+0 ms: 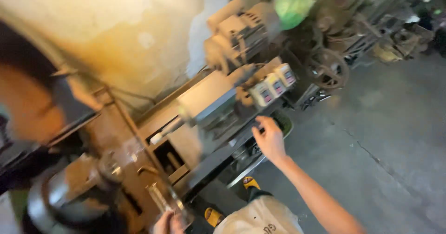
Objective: The recorder uses a lathe machine and a piece of abrasive paper to polish a small metal component.
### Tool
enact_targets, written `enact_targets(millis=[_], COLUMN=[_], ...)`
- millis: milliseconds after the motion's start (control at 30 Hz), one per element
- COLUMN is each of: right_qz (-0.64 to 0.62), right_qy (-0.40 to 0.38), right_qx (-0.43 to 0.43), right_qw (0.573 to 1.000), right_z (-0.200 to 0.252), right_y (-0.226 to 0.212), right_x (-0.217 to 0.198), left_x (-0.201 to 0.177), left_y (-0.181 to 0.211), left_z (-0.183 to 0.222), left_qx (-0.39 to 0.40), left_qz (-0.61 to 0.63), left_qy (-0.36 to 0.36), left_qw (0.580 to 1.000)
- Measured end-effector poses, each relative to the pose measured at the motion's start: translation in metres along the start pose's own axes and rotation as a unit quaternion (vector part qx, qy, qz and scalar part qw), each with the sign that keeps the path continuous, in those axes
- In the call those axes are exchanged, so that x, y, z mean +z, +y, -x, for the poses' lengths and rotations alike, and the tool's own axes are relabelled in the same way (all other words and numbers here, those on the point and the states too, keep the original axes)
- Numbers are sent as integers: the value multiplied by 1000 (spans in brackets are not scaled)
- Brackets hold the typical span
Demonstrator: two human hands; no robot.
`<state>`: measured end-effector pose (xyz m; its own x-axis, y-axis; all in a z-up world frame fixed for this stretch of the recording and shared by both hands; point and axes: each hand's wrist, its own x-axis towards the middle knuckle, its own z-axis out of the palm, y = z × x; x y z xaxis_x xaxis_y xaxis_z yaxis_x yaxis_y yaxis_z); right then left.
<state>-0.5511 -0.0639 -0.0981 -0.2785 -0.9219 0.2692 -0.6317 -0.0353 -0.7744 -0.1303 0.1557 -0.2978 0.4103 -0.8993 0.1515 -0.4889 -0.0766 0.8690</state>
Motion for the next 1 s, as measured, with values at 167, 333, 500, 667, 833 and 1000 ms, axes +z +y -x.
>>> enact_targets(millis=[167,333,500,667,833,1000], right_qz=[121,159,262,282,216,-63], right_qy=[46,-2,-37,-78,-71,-58], right_qx=[-60,-99,-95,-100,-115,-163], right_qw=[990,982,960,951,967,983], right_z=[-68,-94,-101,-115,-105,-92], right_y=[48,75,68,58,61,75], right_x=[-40,-27,-24,-33,-37,28], left_x=[126,190,205,209,210,199], left_y=[286,349,355,343,339,337], left_z=[-40,-50,-47,-46,-37,-34], left_qx=[27,80,40,24,7,-28], left_qz=[119,100,72,57,66,67], left_qy=[-160,-300,-329,-306,-286,-273], left_qw=[980,945,941,950,956,959])
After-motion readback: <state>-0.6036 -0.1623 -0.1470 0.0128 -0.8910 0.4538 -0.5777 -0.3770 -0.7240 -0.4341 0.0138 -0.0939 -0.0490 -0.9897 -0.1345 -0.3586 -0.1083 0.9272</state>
